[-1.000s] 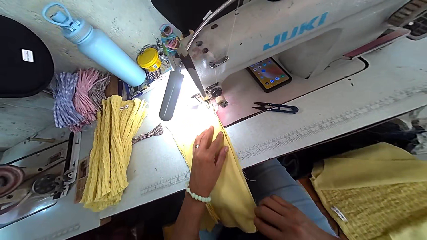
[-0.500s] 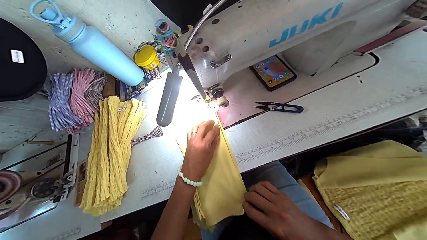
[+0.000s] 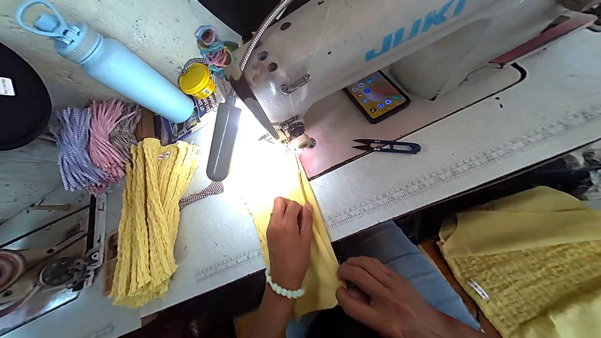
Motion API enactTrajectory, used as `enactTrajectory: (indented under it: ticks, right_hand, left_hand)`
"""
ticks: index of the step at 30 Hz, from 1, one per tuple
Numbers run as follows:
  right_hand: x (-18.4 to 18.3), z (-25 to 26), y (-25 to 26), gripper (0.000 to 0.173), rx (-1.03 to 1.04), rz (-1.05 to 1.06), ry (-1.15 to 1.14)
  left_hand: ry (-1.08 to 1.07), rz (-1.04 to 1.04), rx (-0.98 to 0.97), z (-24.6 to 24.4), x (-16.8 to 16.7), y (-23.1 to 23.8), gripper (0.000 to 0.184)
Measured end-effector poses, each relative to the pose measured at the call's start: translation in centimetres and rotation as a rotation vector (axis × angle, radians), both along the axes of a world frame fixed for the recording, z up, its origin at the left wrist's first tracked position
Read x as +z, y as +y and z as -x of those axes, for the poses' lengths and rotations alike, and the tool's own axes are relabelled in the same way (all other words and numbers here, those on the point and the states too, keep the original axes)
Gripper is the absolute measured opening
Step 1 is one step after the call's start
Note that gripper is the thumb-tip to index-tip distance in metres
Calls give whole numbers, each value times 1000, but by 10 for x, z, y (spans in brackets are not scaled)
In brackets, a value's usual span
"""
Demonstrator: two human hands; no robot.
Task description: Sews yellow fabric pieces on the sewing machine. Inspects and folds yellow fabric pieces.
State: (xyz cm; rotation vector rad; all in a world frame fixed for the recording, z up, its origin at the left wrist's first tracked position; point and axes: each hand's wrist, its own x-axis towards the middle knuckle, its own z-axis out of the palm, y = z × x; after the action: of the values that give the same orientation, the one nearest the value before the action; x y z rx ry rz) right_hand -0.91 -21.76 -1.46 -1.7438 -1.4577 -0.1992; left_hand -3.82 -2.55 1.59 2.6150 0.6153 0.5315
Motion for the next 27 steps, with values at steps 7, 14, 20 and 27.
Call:
enactTrajectory:
  ticks: [7,14,20,27]
  right_hand:
    - [-2,-1,-1,16,16,2,-38]
    - [-10,1,-2,15,-16,4,-13]
    - [-8,-1,0,15,5,48,52]
    - [14,-22,13,12,174,238,-19]
  left_hand:
    - [-95,64,-2,7,0,13,24]
    - [96,-7,30,-7,14,3,47]
    - [72,-39,50,-13,5,2,29]
    - [-91,56,98,-3,-7,9,30]
